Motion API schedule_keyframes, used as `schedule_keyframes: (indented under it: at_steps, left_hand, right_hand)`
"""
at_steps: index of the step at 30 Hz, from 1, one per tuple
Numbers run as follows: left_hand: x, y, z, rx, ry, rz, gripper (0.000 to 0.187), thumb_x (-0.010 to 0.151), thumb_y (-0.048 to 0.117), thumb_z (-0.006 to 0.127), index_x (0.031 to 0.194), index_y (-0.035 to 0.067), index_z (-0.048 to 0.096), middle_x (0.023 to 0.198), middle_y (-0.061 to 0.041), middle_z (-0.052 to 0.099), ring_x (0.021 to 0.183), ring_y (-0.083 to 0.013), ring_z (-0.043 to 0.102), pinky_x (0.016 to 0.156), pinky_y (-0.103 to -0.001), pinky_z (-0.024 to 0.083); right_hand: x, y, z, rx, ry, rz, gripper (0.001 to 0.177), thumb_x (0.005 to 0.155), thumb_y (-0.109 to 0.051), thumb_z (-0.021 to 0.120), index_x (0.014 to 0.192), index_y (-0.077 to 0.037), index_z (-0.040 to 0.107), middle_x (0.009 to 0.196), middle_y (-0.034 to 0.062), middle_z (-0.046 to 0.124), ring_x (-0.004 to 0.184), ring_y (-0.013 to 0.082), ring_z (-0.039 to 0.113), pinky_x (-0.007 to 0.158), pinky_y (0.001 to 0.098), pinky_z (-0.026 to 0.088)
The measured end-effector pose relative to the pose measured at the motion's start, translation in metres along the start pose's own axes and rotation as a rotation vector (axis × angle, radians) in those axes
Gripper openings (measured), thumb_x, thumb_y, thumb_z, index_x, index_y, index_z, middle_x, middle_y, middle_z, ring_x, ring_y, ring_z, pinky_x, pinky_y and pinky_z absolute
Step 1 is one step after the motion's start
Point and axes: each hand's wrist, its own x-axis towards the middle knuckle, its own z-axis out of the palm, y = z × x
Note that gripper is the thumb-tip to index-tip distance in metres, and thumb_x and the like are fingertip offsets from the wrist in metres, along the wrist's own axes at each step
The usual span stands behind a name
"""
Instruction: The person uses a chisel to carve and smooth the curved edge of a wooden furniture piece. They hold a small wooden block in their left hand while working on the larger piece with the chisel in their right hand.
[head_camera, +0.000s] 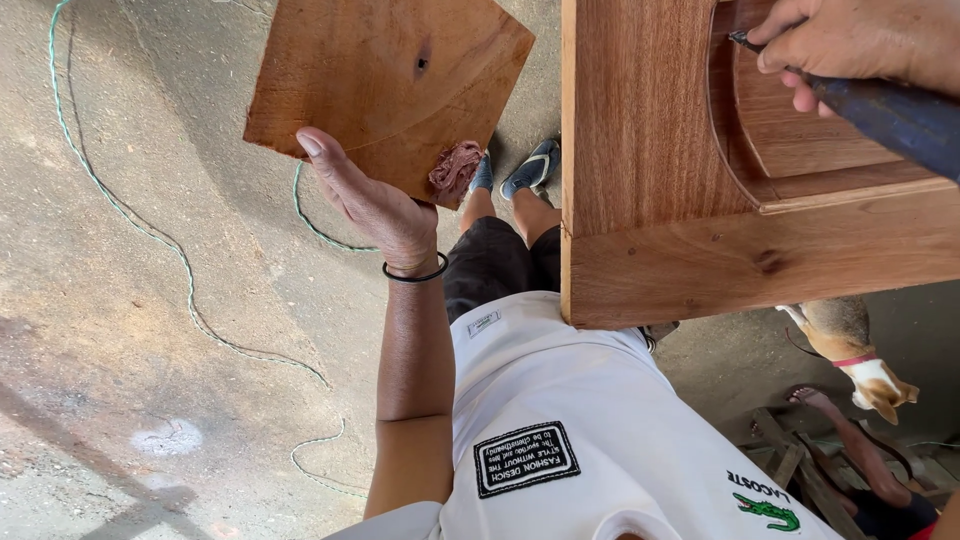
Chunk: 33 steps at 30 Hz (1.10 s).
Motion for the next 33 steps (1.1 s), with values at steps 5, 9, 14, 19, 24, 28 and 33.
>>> schedule_keyframes:
  at_steps: [5, 9, 14, 19, 24, 28, 33]
  left_hand:
    - [-0.014, 0.020, 0.032, 0.107, 0.050, -0.029, 0.062, 0.082, 0.039, 0.049, 0.124, -0.002, 0.030, 0.130, -0.020, 0.025, 0.123, -0.0274, 0.024, 0.106, -0.041, 0.017]
    - [-0.012, 0.019, 0.031, 0.301, 0.036, 0.000, 0.065, 0.086, 0.040, 0.045, 0.132, 0.003, 0.019, 0.136, -0.020, 0.017, 0.130, -0.0268, 0.016, 0.111, -0.040, 0.012]
    - [0.012, -0.021, -0.066, 0.528, -0.135, 0.219, 0.047, 0.095, 0.028, 0.037, 0.132, 0.004, 0.021, 0.138, -0.014, 0.016, 0.130, -0.0234, 0.014, 0.112, -0.039, 0.011]
    - [0.016, -0.026, -0.078, 1.044, -0.360, 0.727, 0.057, 0.092, 0.023, 0.045, 0.136, 0.008, 0.010, 0.143, -0.006, 0.009, 0.136, -0.0239, 0.014, 0.118, -0.038, 0.014]
    - [0.013, 0.001, -0.020, 0.052, 0.002, 0.026, 0.054, 0.086, 0.037, 0.045, 0.122, -0.001, 0.035, 0.131, -0.013, 0.029, 0.122, -0.0215, 0.028, 0.106, -0.037, 0.022]
    - [0.018, -0.028, -0.064, 0.971, -0.381, 0.666, 0.052, 0.096, 0.016, 0.041, 0.136, 0.010, 0.009, 0.144, -0.006, 0.006, 0.137, -0.0225, 0.011, 0.119, -0.037, 0.011]
    - [0.005, -0.003, -0.015, 0.200, -0.154, 0.083, 0.061, 0.087, 0.038, 0.039, 0.128, -0.005, 0.023, 0.138, -0.015, 0.012, 0.129, -0.0213, 0.012, 0.111, -0.036, 0.012]
  right_hand:
    - [0.034, 0.021, -0.014, -0.065, -0.092, 0.008, 0.025, 0.083, -0.009, 0.041, 0.105, 0.000, 0.049, 0.058, 0.0169, 0.043, 0.043, 0.0254, 0.041, 0.033, 0.0360, 0.033]
    - [0.035, 0.032, -0.019, -0.015, -0.160, -0.006, 0.026, 0.081, -0.002, 0.043, 0.105, 0.003, 0.052, 0.055, 0.0216, 0.044, 0.038, 0.0295, 0.041, 0.029, 0.0394, 0.033]
    - [0.029, 0.039, -0.028, 0.031, -0.233, -0.020, 0.029, 0.078, 0.005, 0.047, 0.106, 0.006, 0.056, 0.052, 0.0268, 0.045, 0.033, 0.0340, 0.040, 0.025, 0.0432, 0.033]
    - [0.013, 0.036, -0.037, 0.055, -0.302, -0.035, 0.033, 0.075, 0.013, 0.050, 0.106, 0.009, 0.059, 0.049, 0.0321, 0.047, 0.028, 0.0385, 0.040, 0.020, 0.0470, 0.032]
    - [-0.071, 0.017, -0.009, 0.186, 0.036, -0.325, 0.035, 0.081, 0.008, 0.050, 0.115, 0.005, 0.053, 0.058, 0.0217, 0.045, 0.036, 0.0287, 0.042, 0.025, 0.0350, 0.032]
    - [-0.076, 0.028, 0.016, 0.411, 0.126, -0.384, 0.034, 0.092, 0.005, 0.037, 0.126, 0.006, 0.040, 0.069, 0.0190, 0.044, 0.044, 0.0263, 0.043, 0.033, 0.0331, 0.035]
    - [-0.070, 0.021, 0.022, 0.340, 0.184, -0.307, 0.037, 0.089, 0.003, 0.032, 0.125, -0.002, 0.042, 0.072, 0.0130, 0.049, 0.052, 0.0198, 0.047, 0.043, 0.0278, 0.038]
